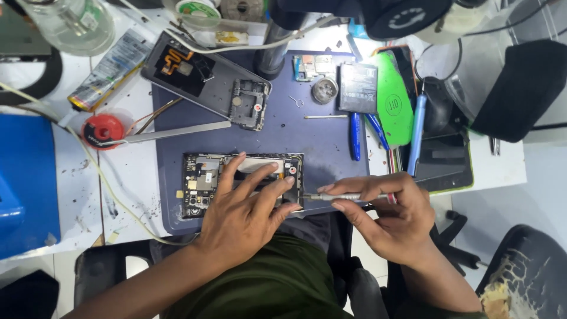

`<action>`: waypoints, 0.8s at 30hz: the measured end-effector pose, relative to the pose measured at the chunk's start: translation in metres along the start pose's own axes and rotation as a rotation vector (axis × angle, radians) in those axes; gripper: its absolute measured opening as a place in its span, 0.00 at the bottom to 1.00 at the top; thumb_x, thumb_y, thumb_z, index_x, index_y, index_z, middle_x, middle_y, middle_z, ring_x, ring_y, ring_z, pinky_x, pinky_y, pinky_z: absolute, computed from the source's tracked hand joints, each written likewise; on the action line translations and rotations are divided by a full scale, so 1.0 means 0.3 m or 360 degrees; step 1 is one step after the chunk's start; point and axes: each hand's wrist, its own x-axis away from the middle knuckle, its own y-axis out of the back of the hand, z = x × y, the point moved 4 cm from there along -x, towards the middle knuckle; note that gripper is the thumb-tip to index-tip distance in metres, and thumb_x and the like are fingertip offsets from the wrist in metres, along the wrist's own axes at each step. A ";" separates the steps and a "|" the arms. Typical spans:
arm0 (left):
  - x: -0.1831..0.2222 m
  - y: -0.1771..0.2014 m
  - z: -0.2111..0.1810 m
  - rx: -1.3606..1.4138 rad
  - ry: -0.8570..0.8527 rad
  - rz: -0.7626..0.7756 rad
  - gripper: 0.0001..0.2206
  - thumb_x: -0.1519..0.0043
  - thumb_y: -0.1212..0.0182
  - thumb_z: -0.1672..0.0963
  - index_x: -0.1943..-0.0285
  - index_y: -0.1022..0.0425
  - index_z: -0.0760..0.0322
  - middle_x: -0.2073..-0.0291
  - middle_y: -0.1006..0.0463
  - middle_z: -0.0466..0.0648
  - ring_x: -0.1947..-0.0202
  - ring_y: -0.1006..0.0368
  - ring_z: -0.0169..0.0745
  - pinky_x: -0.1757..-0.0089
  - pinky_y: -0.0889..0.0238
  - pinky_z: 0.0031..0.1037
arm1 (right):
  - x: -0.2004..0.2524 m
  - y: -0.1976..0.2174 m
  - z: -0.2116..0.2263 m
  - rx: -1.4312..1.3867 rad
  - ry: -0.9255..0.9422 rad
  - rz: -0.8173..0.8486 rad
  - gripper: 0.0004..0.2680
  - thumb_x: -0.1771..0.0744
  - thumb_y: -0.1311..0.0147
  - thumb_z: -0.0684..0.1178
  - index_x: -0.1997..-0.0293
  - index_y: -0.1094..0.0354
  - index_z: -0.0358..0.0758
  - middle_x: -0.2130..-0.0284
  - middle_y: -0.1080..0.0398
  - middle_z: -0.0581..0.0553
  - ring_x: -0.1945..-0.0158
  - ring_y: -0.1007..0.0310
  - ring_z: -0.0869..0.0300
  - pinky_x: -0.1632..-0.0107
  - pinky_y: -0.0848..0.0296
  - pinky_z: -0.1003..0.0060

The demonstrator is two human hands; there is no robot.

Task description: Disassembling a mobile phone motherboard by removing screws and internal components using a precision screwdriver.

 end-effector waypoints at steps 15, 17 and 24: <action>0.000 0.004 -0.001 -0.0006 -0.0039 -0.0046 0.12 0.34 0.33 0.57 0.43 0.25 0.65 0.74 0.18 0.39 0.42 0.25 0.45 0.39 0.43 0.61 | -0.001 -0.005 0.006 0.0018 0.0024 0.0040 0.10 0.34 0.43 0.37 0.59 0.46 0.37 0.60 0.22 0.30 0.55 0.13 0.46 0.60 0.09 0.67; 0.002 0.003 0.000 -0.0006 -0.0038 -0.0041 0.12 0.33 0.33 0.58 0.43 0.25 0.65 0.73 0.18 0.40 0.42 0.25 0.45 0.39 0.43 0.61 | -0.002 -0.010 0.013 -0.0007 0.0041 0.0051 0.10 0.34 0.43 0.37 0.59 0.45 0.36 0.60 0.22 0.31 0.54 0.13 0.46 0.56 0.10 0.65; 0.001 0.003 -0.001 0.0009 -0.0039 -0.0057 0.11 0.34 0.31 0.58 0.46 0.24 0.64 0.72 0.17 0.38 0.42 0.24 0.45 0.38 0.44 0.60 | -0.002 -0.018 0.022 0.0081 0.0120 0.0078 0.10 0.34 0.42 0.38 0.60 0.46 0.36 0.61 0.21 0.31 0.56 0.13 0.49 0.53 0.13 0.66</action>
